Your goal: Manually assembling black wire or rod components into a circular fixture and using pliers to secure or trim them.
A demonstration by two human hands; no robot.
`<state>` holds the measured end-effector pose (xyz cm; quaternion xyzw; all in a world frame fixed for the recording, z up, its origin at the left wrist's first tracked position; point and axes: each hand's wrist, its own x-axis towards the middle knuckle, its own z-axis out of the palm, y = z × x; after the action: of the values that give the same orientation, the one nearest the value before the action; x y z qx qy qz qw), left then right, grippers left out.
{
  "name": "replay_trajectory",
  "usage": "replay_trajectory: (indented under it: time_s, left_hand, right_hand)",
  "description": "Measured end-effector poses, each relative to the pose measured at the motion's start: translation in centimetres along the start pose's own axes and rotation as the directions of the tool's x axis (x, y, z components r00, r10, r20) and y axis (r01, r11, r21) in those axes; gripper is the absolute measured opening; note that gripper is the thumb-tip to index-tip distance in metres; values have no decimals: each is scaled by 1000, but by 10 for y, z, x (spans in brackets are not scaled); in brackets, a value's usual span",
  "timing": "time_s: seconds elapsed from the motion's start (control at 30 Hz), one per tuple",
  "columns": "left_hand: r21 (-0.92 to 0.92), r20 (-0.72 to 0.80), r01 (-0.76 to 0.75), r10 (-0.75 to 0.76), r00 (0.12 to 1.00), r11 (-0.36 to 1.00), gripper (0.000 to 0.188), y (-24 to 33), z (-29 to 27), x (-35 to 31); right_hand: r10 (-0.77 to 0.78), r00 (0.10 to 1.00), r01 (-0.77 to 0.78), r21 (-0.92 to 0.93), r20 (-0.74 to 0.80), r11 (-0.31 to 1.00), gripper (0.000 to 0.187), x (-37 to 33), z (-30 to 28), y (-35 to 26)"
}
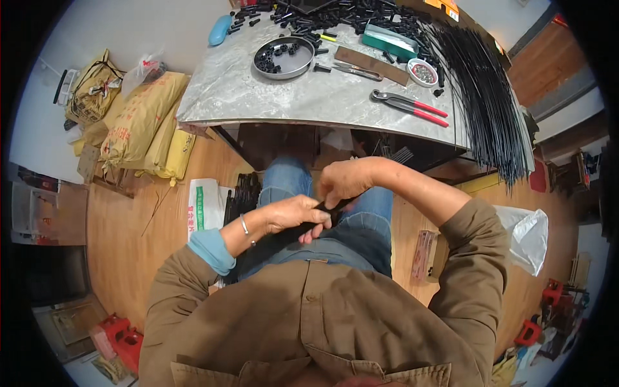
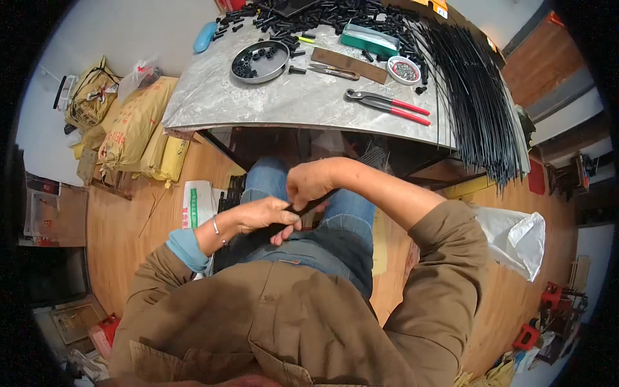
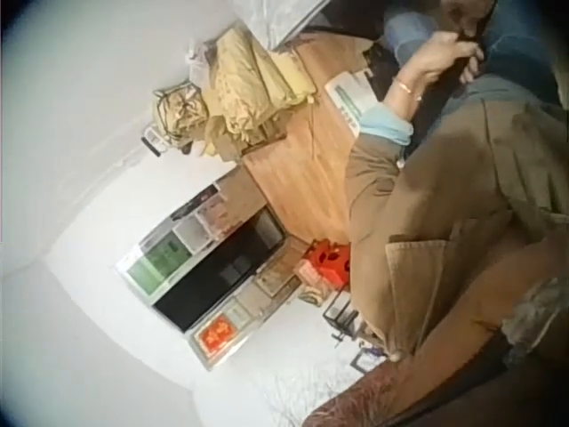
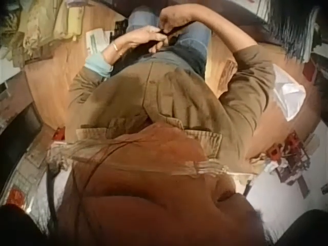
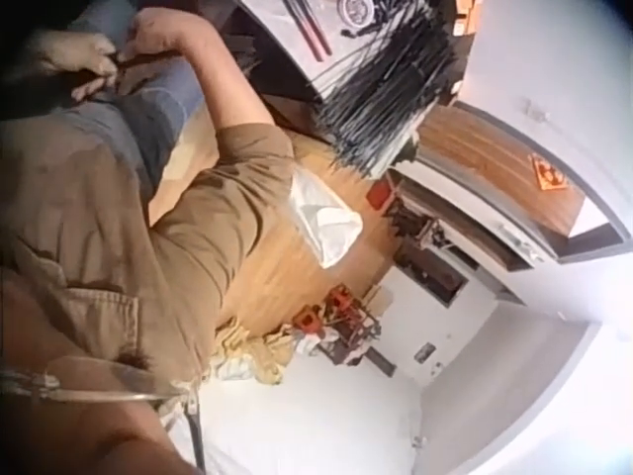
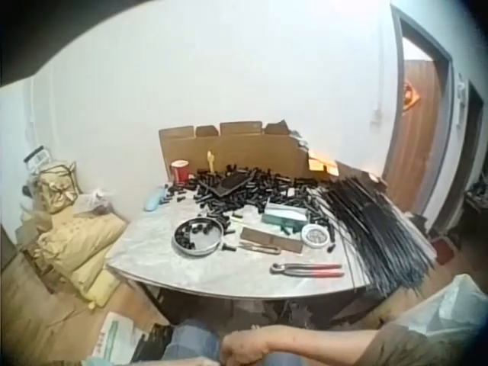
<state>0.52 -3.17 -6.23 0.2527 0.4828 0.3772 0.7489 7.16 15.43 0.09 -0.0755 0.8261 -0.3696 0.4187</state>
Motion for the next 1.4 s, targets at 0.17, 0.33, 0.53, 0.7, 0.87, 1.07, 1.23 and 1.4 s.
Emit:
replay_trajectory:
  time_s: [0.17, 0.33, 0.53, 0.7, 0.87, 1.07, 1.23, 1.4]
  left_hand:
    - [-73, -30, -95, 93, 995, 993, 28, 1, -36, -4]
    - [-23, 13, -365, 365, 931, 931, 28, 123, -23, -10]
    - [116, -108, -648, 658, 745, 753, 22, 137, -4, 31]
    - [237, -272, -613, 657, 703, 754, 27, 22, -24, 79]
    - [3, -377, -617, 573, 728, 787, 27, -25, -10, 65]
    - [4, -331, -663, 627, 706, 749, 31, 8, 14, 27]
    - [2, -344, -719, 676, 652, 695, 29, 48, 25, 30]
    - [1, -346, -661, 620, 704, 751, 29, 44, 31, 36]
  right_hand:
    - [-315, 930, 366, 478, -187, 798, 34, -20, 24, -6]
    - [-172, 910, 385, 620, -377, 684, 50, 15, 66, 11]
    - [-60, 847, 348, 465, -528, 814, 42, 81, 56, 78]
    - [32, 907, 174, 443, -420, 880, 57, 126, 137, 150]
    - [8, 974, 78, 369, -225, 926, 32, 127, 170, 144]
    - [-13, 973, 79, 282, -228, 956, 26, 119, 176, 112]
    - [-92, 993, 100, 129, -67, 987, 37, 118, 181, 110]
    - [35, 986, 18, 308, -165, 951, 27, 1, 70, 76]
